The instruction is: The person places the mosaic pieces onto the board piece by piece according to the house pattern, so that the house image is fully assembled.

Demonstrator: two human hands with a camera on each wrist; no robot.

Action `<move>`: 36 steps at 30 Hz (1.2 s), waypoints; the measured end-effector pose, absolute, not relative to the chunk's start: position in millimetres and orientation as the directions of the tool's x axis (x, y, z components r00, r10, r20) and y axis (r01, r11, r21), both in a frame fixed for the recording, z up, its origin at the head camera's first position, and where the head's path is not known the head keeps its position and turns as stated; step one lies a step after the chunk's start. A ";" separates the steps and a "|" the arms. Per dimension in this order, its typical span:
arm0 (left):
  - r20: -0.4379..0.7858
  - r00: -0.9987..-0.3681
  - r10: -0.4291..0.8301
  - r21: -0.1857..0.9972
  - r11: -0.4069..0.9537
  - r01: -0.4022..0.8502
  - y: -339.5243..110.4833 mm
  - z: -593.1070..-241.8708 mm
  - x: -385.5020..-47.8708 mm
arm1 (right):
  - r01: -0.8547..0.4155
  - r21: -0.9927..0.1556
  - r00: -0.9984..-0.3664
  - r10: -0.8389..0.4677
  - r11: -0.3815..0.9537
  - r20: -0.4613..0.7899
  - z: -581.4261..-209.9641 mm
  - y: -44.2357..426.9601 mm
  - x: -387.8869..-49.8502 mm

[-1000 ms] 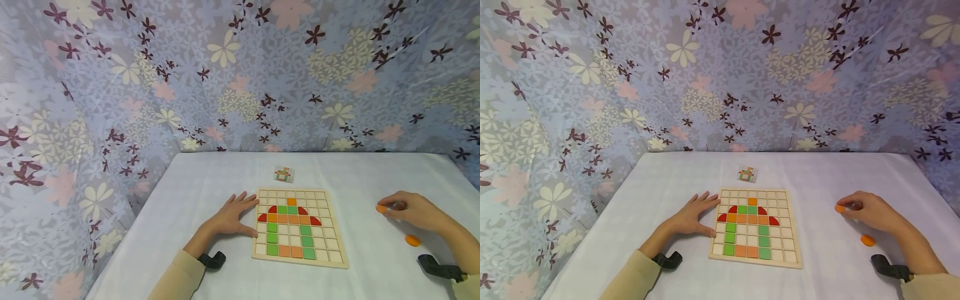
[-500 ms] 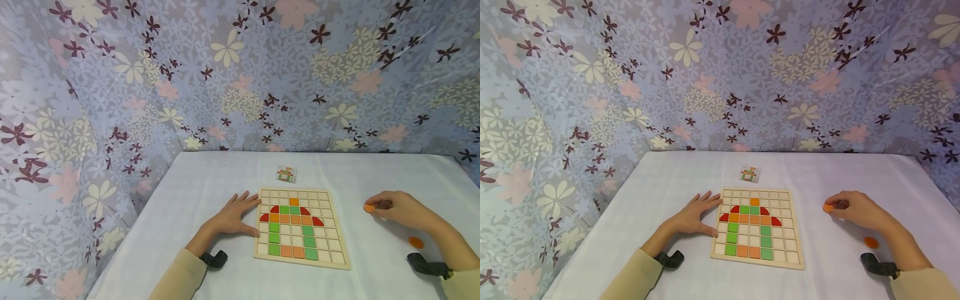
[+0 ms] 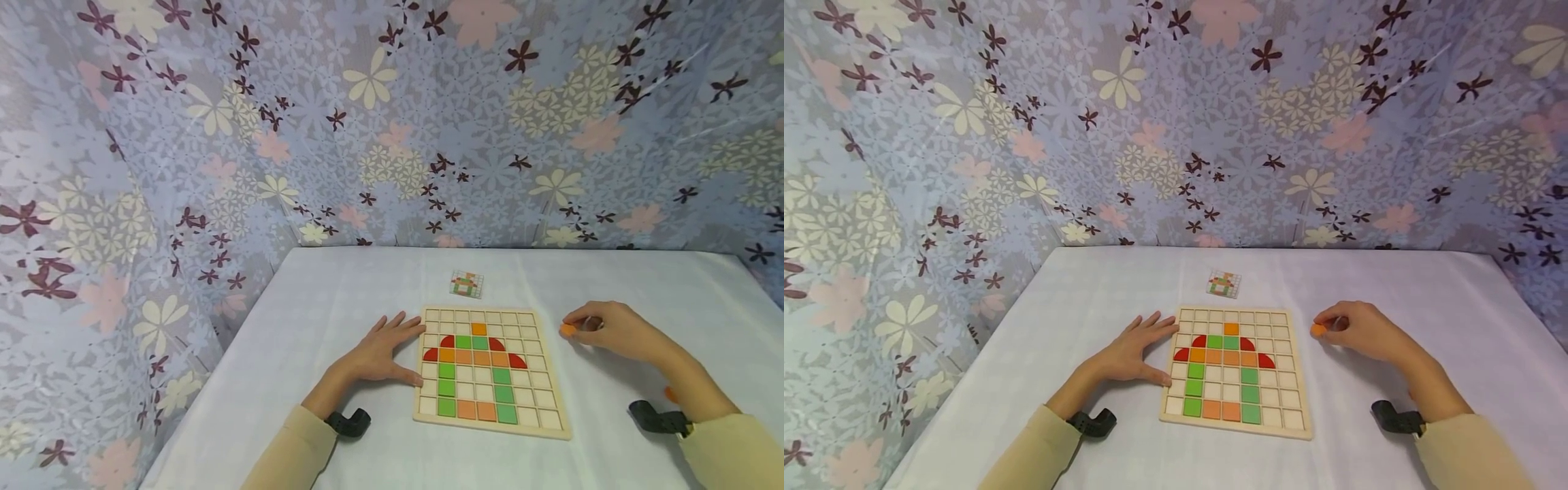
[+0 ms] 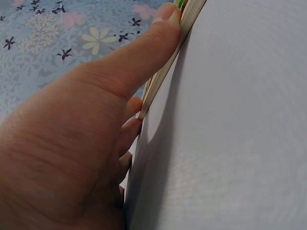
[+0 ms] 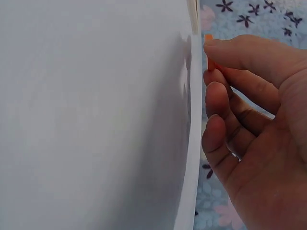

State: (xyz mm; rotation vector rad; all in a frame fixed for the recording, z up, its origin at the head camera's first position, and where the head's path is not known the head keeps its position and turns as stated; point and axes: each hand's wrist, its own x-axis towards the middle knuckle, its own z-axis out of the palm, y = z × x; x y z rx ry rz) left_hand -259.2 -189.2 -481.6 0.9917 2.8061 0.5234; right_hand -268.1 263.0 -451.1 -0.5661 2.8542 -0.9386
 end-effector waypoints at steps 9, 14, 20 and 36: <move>0.001 -0.776 0.631 0.371 0.720 0.586 -189.1 -480.9 -258.4 | -0.369 -0.586 -0.912 -0.403 0.722 0.079 -453.6 236.7 -280.2; 0.006 -0.776 0.631 0.362 0.722 0.590 -188.1 -480.4 -258.5 | -0.389 -0.580 -0.903 -0.421 0.716 0.086 -451.5 223.0 -288.3; 0.005 -0.774 0.633 0.361 0.721 0.592 -188.1 -479.9 -258.2 | -0.397 -0.598 -0.891 -0.449 0.696 0.068 -450.0 206.2 -296.3; 0.006 -0.775 0.632 0.356 0.723 0.592 -189.3 -479.2 -258.8 | -0.415 -0.610 -0.858 -0.514 0.675 0.015 -448.4 173.7 -316.9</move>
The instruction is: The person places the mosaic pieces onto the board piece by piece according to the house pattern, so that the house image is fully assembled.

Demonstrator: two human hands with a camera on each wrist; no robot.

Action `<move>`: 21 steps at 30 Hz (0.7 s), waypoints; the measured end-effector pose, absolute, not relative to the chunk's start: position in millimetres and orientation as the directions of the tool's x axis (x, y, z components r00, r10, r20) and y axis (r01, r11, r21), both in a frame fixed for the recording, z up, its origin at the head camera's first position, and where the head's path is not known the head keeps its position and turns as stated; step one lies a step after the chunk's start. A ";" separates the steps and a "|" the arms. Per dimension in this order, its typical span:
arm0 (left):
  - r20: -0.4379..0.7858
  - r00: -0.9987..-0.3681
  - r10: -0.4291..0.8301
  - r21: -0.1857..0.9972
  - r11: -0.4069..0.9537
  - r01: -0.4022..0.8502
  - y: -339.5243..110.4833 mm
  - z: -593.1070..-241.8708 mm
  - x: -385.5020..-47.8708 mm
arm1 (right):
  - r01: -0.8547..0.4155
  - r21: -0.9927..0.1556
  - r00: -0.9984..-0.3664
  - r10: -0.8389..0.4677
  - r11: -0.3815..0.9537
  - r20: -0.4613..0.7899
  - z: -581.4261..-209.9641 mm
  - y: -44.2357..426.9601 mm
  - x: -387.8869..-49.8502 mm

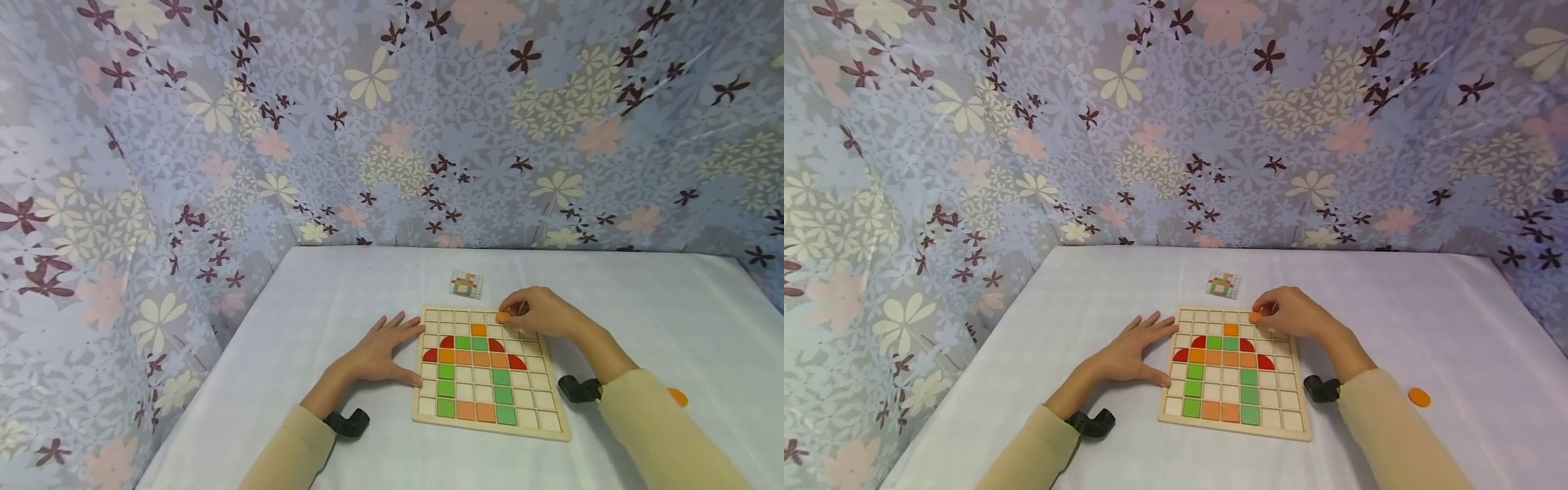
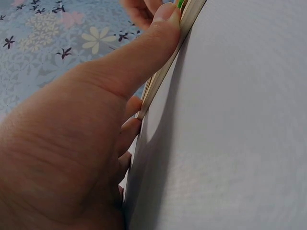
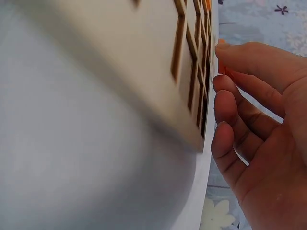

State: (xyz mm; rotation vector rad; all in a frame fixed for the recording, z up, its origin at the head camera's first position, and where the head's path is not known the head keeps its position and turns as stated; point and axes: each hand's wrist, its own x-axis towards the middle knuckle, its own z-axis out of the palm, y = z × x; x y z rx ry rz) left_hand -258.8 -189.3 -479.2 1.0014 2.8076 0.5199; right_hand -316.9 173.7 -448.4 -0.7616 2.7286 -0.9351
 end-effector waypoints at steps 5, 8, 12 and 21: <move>0.007 -0.772 0.635 0.361 0.719 0.594 -189.4 -479.0 -258.2 | -0.425 -0.627 -0.848 -0.530 0.653 0.023 -452.5 162.8 -322.3; 0.013 -0.772 0.636 0.362 0.716 0.596 -190.0 -480.4 -258.6 | -0.427 -0.647 -0.839 -0.543 0.632 0.023 -456.2 155.4 -325.3; 0.013 -0.772 0.636 0.363 0.716 0.596 -190.3 -482.5 -258.7 | -0.427 -0.674 -0.825 -0.565 0.603 0.018 -458.2 145.0 -325.4; 0.025 -0.773 0.634 0.359 0.716 0.599 -190.1 -482.0 -259.1 | -0.401 -0.719 -0.826 -0.563 0.568 0.016 -456.5 139.5 -320.6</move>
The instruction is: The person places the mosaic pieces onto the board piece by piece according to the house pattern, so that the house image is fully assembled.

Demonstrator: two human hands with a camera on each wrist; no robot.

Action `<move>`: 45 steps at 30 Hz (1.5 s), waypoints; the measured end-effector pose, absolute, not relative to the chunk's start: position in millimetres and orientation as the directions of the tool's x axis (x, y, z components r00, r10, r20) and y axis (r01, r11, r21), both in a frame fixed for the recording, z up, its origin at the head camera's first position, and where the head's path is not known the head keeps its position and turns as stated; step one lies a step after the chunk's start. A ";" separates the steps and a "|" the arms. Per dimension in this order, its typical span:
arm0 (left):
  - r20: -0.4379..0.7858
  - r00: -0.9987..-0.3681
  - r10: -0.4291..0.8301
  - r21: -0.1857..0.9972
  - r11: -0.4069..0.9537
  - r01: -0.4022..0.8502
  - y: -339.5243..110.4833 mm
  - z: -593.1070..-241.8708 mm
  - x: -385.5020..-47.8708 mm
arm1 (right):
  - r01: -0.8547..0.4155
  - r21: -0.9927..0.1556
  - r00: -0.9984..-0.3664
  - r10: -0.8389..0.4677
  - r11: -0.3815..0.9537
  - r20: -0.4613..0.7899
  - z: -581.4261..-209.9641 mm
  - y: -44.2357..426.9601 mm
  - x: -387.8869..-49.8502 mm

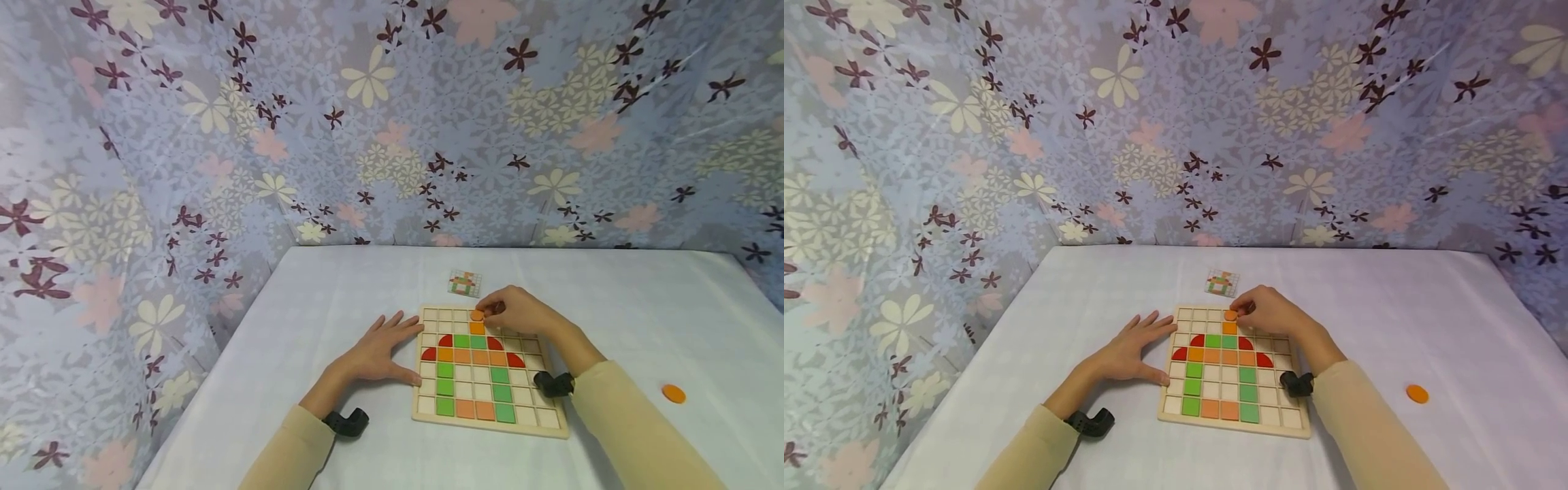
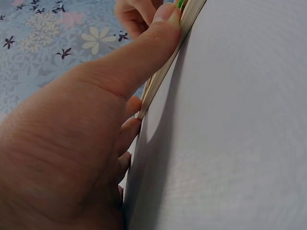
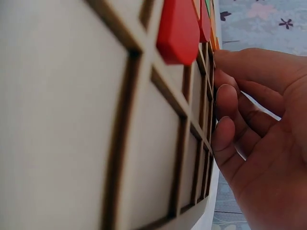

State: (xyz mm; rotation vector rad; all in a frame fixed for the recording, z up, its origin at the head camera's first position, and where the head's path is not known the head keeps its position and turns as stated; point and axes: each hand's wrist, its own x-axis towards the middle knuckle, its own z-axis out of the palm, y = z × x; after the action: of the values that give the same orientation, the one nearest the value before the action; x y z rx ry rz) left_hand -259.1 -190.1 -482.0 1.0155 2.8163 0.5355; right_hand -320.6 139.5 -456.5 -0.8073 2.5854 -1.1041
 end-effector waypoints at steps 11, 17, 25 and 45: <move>0.019 -0.772 0.635 0.366 0.714 0.597 -191.0 -477.1 -259.4 | -0.423 -0.688 -0.815 -0.580 0.590 0.004 -453.0 149.4 -318.1; 0.025 -0.764 0.644 0.359 0.708 0.609 -191.1 -480.6 -259.7 | -0.438 -0.667 -0.812 -0.584 0.603 0.005 -453.0 153.4 -315.0; 0.032 -0.762 0.647 0.357 0.704 0.613 -185.5 -480.2 -259.8 | -0.421 -0.634 -0.844 -0.536 0.648 0.012 -437.6 183.5 -287.0; 0.011 -0.775 0.631 0.366 0.719 0.591 -190.5 -482.5 -257.7 | -0.382 -0.643 -0.863 -0.505 0.664 -0.009 -435.7 278.7 -208.4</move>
State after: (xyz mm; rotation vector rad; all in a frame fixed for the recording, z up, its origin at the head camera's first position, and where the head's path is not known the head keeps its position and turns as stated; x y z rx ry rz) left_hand -257.7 -190.5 -482.5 1.0014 2.8058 0.5378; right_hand -208.4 278.7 -435.7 -0.7247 2.6922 -0.9767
